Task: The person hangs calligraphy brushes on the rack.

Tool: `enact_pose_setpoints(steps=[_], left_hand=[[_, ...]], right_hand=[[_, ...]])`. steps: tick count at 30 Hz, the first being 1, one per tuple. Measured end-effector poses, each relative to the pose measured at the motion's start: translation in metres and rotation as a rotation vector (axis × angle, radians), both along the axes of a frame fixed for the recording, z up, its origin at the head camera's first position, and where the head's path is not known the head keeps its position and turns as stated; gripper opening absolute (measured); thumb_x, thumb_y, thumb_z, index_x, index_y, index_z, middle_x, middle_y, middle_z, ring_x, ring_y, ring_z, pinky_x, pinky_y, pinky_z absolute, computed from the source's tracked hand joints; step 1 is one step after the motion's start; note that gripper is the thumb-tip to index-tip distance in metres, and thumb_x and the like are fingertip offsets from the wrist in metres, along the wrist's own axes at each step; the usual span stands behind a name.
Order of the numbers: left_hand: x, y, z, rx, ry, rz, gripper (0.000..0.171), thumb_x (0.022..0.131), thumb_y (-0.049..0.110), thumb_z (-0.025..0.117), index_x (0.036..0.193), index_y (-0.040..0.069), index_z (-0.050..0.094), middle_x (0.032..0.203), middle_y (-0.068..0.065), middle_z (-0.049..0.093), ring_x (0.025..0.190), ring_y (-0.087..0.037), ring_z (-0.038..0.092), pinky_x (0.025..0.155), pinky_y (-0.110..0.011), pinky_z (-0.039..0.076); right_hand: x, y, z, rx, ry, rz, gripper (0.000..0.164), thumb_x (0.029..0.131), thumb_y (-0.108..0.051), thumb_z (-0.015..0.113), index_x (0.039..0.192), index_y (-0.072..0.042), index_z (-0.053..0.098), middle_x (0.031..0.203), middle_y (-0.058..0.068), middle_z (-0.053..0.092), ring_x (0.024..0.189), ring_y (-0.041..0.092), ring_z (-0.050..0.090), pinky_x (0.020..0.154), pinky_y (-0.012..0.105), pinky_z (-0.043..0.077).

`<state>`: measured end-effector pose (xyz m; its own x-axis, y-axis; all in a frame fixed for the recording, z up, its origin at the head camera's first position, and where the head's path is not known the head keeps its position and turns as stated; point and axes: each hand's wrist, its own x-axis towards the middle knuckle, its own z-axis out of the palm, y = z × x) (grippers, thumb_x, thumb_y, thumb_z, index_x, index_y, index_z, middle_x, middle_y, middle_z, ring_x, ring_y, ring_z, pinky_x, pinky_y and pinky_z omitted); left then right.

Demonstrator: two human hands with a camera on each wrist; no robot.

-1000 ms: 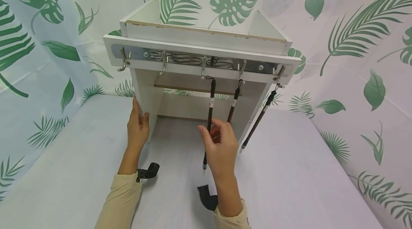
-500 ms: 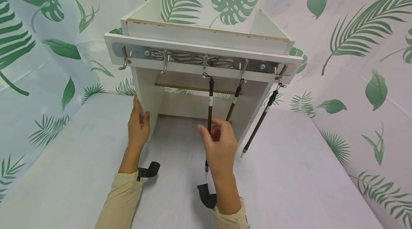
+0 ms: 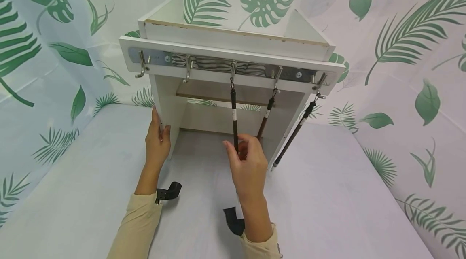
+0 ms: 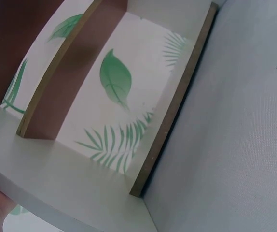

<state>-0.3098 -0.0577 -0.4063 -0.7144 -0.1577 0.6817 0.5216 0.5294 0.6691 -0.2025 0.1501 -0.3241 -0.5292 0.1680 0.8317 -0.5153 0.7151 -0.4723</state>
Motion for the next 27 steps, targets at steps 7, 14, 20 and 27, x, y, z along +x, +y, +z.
enact_pose_setpoints(steps=[7, 14, 20, 27], left_hand=[[-0.0008, -0.0003, -0.0006, 0.005, 0.015, 0.002, 0.054, 0.094, 0.005, 0.044, 0.143, 0.000, 0.021, 0.123, -0.027, 0.047, 0.119, -0.039, 0.045, 0.097, -0.052, 0.037], [-0.0011, -0.0003, -0.0002, 0.005, 0.012, -0.003, 0.054, 0.094, 0.006, 0.045, 0.143, 0.000, 0.022, 0.124, -0.027, 0.047, 0.119, -0.039, 0.044, 0.097, -0.052, 0.036], [-0.0008, -0.0002, 0.0005, -0.001, -0.006, -0.004, 0.054, 0.095, 0.007, 0.043, 0.143, 0.001, 0.021, 0.124, -0.027, 0.047, 0.119, -0.039, 0.044, 0.097, -0.052, 0.036], [-0.0004, -0.0007, 0.0009, 0.000, -0.033, 0.001, 0.054, 0.095, 0.009, 0.043, 0.144, 0.003, 0.020, 0.127, -0.027, 0.045, 0.121, -0.040, 0.043, 0.098, -0.053, 0.036]], right_hand=[[-0.0012, -0.0006, -0.0006, 0.006, 0.005, 0.001, 0.031, 0.069, -0.002, 0.077, 0.093, 0.005, 0.058, 0.062, 0.011, 0.056, 0.052, 0.015, 0.046, 0.050, 0.012, 0.036], [-0.0033, 0.0006, -0.0024, 0.015, 0.013, 0.010, 0.029, 0.070, -0.002, 0.076, 0.092, 0.004, 0.058, 0.062, 0.010, 0.054, 0.052, 0.013, 0.044, 0.049, 0.012, 0.035], [-0.0045, 0.0005, -0.0029, 0.006, -0.007, 0.000, 0.028, 0.070, -0.003, 0.076, 0.092, 0.004, 0.059, 0.062, 0.011, 0.056, 0.053, 0.014, 0.045, 0.050, 0.011, 0.035], [-0.0061, 0.0009, -0.0055, 0.015, -0.021, -0.003, 0.027, 0.072, -0.004, 0.075, 0.092, 0.005, 0.059, 0.062, 0.011, 0.056, 0.053, 0.014, 0.045, 0.050, 0.011, 0.035]])
